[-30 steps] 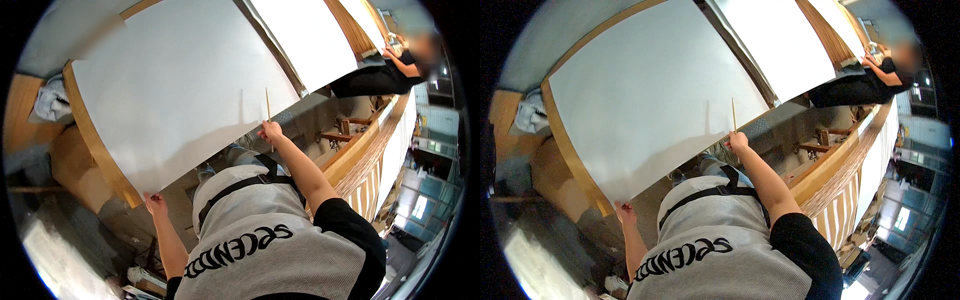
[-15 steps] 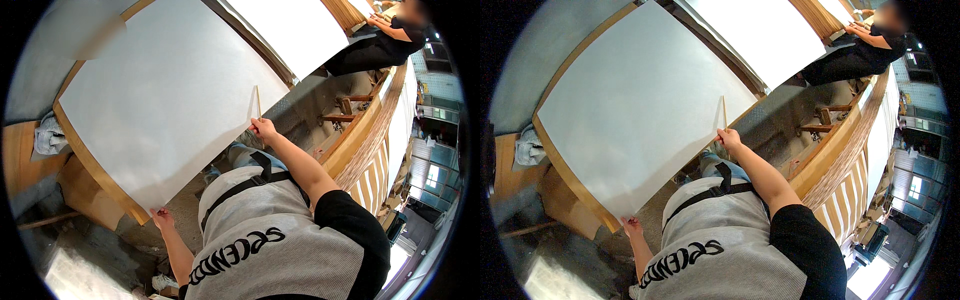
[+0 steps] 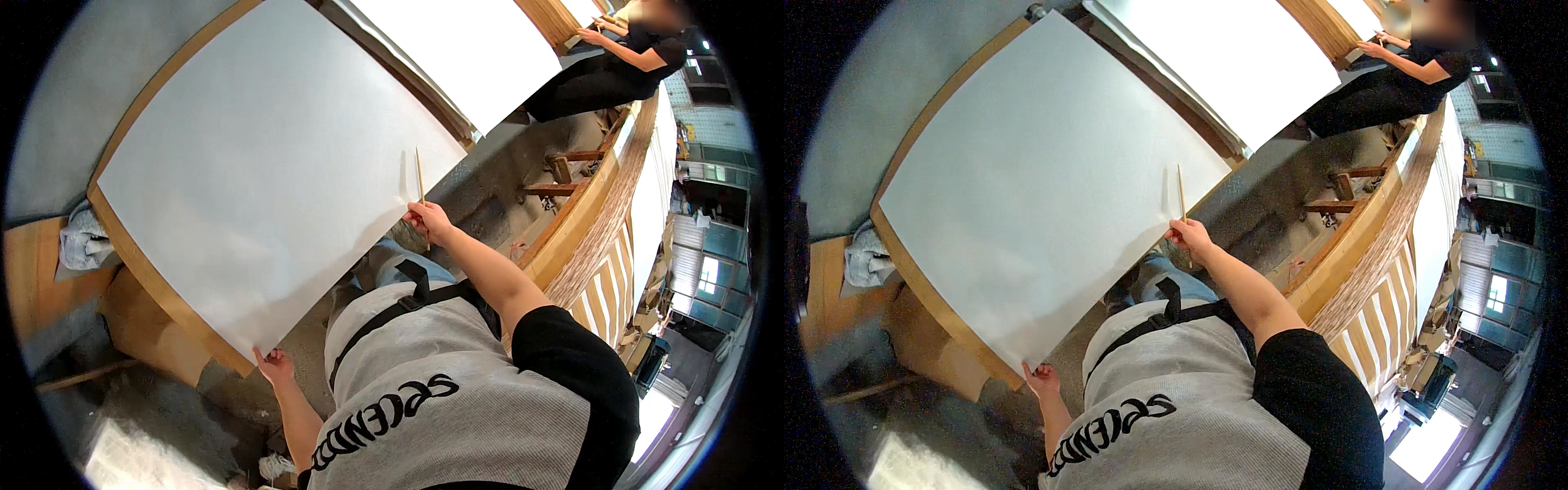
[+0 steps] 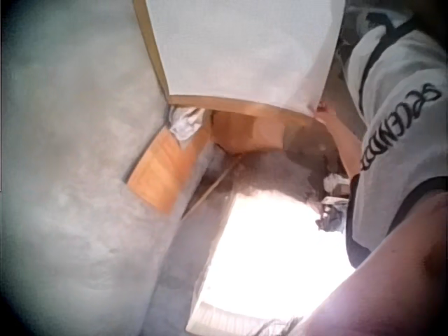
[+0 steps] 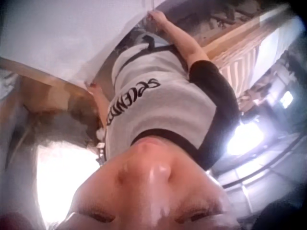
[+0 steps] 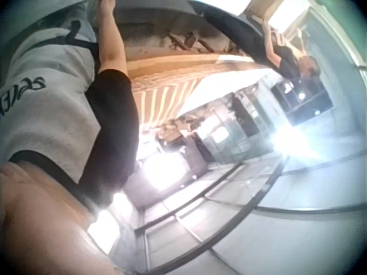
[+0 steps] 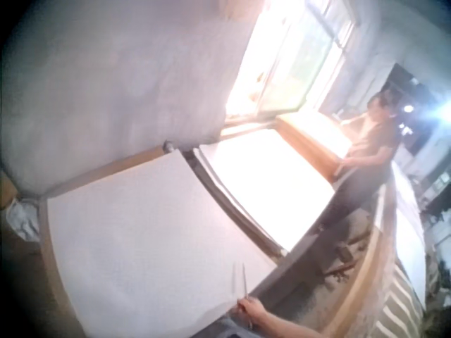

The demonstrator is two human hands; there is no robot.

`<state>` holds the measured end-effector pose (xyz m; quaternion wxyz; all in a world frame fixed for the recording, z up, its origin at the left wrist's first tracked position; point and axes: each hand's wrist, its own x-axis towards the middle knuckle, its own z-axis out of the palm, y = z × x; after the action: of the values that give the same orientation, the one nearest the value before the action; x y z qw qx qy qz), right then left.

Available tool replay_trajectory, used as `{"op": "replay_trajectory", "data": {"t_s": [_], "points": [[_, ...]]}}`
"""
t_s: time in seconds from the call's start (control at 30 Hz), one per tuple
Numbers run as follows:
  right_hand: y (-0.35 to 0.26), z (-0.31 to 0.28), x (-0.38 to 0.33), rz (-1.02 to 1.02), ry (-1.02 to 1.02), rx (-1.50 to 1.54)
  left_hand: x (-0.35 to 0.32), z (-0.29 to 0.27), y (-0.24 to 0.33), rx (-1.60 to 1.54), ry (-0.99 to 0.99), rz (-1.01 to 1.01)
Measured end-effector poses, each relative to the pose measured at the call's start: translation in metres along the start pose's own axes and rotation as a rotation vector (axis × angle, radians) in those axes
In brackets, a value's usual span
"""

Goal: The person repeatedly picks up large sheets of brown paper, places them on a long wooden structure, and smooths them down with a thin stick. The person then removes the paper and repeats the process with new sheets. Other people are visible in the background working on similar tasks.

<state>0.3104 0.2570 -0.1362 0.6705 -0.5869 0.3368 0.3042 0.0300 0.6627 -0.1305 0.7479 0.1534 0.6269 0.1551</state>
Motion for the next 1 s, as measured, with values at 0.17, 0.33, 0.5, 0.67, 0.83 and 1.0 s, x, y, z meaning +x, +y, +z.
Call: {"op": "replay_trajectory", "data": {"t_s": [0.17,0.33,0.5,0.67,0.83,1.0], "points": [[-0.028,0.008,-0.015,0.051,0.028,0.005,-0.01,0.028,-0.012,-0.061,-0.063,-0.172],[-0.041,0.024,-0.02,0.024,0.042,-0.118,-0.001,0.03,-0.014,0.231,-0.178,0.03],[-0.016,0.016,0.013,-0.15,0.108,-0.34,-0.02,0.047,0.004,0.49,0.044,0.303],[-0.065,0.016,-0.041,-0.253,0.003,-0.336,-0.115,0.16,0.061,0.662,-0.103,0.595],[-0.146,-0.034,-0.122,-0.378,-0.073,-0.098,-0.129,0.277,0.127,1.081,-0.065,2.158],[-0.217,-0.144,-0.223,-0.574,-0.128,0.193,-0.334,0.411,0.062,0.554,-0.61,1.787]]}}
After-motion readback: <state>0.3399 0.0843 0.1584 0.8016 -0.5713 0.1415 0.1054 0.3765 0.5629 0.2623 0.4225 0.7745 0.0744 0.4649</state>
